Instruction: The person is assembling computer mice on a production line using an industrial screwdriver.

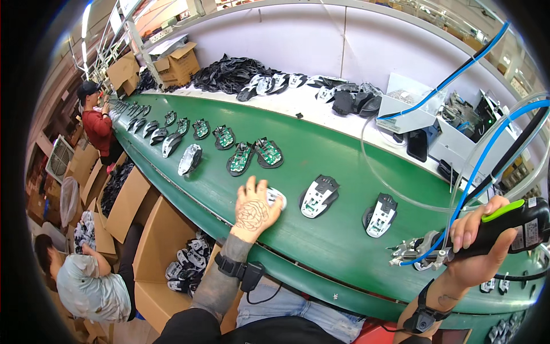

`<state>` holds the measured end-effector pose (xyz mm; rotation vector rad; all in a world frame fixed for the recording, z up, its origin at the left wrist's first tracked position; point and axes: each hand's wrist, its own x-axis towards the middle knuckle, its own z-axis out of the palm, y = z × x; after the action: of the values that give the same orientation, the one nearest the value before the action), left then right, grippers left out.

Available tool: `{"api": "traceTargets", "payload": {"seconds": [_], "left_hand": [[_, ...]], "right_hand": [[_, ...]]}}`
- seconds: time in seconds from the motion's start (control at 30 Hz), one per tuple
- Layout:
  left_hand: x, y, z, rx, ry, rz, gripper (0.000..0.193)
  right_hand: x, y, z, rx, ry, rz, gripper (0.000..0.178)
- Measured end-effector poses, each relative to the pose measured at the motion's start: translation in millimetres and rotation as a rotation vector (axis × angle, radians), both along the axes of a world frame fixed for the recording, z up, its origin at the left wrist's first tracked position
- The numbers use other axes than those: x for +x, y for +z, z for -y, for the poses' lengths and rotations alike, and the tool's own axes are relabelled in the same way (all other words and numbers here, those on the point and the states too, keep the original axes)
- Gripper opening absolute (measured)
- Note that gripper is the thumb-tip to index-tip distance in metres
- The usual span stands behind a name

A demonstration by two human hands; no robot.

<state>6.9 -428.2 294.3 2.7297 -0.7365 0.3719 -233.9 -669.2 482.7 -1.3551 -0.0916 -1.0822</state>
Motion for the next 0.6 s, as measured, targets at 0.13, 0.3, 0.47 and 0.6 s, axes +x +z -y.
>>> {"api": "traceTargets", "payload": {"seconds": [0.13,0.3,0.47,0.6], "left_hand": [[-9,7,27,0.066,-0.018,-0.164,0.067],[-5,4,46,-0.057,0.089,-0.243,0.075],[25,1,47,-0.304,-0.033,-0.13,0.07],[82,4,59,-0.349,0.063,0.059,0.071]], "right_hand": [[-6,2,3,-0.006,-0.022,0.001,0.052],[-5,3,2,0.003,-0.051,0.011,0.054],[-9,-3,8,0.011,-0.014,0.04,0.053],[-12,-2,7,0.052,-0.011,0.064,0.055]]}}
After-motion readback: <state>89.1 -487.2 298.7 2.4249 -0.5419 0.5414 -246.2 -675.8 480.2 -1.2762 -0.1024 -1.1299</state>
